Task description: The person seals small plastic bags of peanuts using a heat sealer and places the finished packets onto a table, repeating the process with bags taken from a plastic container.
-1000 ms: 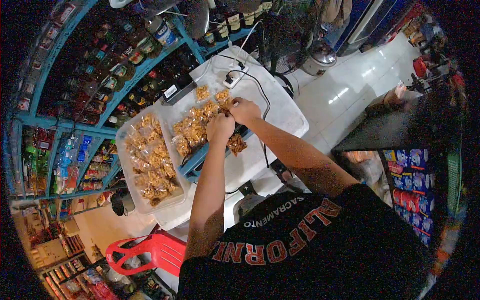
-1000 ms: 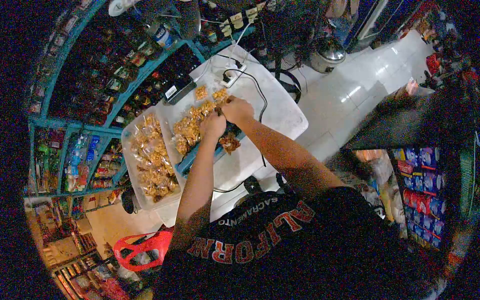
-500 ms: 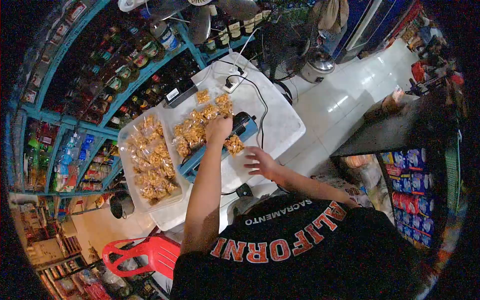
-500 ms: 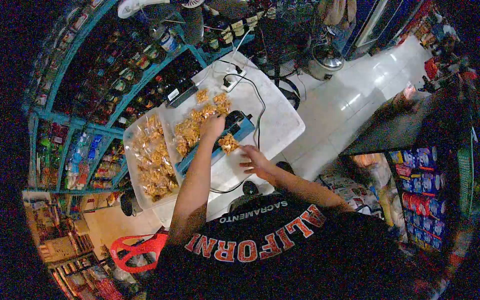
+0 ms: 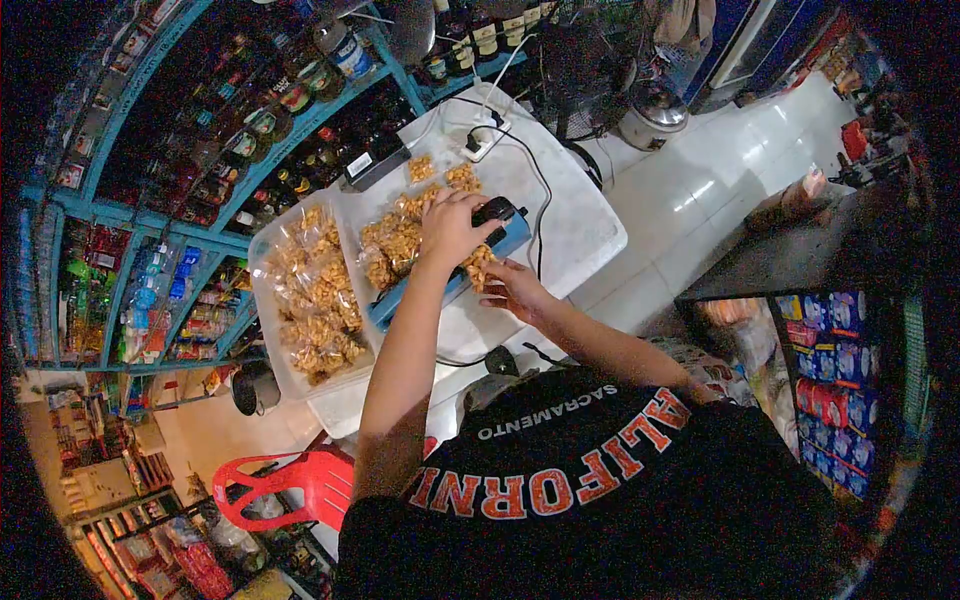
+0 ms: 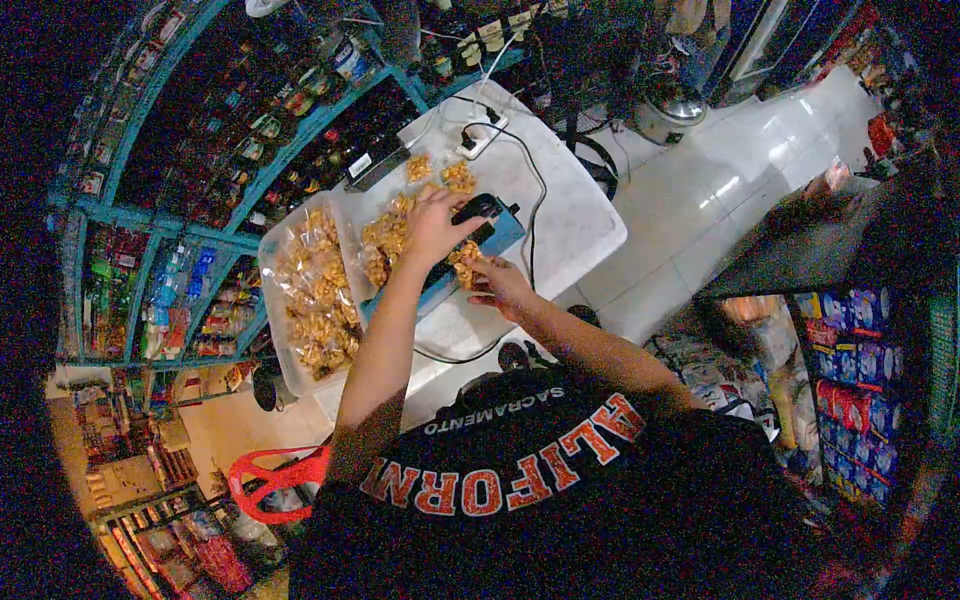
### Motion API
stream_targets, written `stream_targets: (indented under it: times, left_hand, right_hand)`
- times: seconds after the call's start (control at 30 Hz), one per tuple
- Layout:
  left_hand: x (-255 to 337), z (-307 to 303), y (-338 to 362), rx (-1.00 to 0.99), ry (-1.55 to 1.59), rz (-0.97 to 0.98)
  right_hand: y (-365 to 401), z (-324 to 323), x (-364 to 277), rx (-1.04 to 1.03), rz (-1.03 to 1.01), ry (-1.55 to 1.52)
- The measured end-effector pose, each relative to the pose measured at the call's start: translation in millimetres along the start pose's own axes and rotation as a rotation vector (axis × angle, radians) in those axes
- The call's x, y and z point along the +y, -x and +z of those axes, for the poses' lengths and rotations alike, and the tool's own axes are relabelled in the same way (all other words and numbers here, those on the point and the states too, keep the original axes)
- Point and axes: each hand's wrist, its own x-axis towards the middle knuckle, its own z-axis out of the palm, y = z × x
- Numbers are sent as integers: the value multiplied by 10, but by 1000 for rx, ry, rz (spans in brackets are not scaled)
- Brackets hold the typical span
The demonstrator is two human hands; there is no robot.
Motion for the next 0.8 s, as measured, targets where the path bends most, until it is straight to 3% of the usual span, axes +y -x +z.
stream_targets:
  times: [0.07,0.17,0.63,0.7,0.77,0.8]
  left_hand:
    - [-25,7,-15,35,-53,83]
    - [181,-372,-56,-50,-58,-10]
    - [95,-661,-2,33,211,61]
    - [5,-684,-9,-20,234,67]
    - [-190,-626,-25,-165,686,-132]
    - [-286,-670,-18,-225,633,-152]
  right_hand:
    - [-5,6,9,16,-13,14]
    - [11,25,-24,18,-102,45]
    - [80,174,-135,30,-330,185]
    - [51,141,-119,26,-339,173]
    - [3,81,-78,6,-373,201]
    - [21,77,-83,9,-373,202]
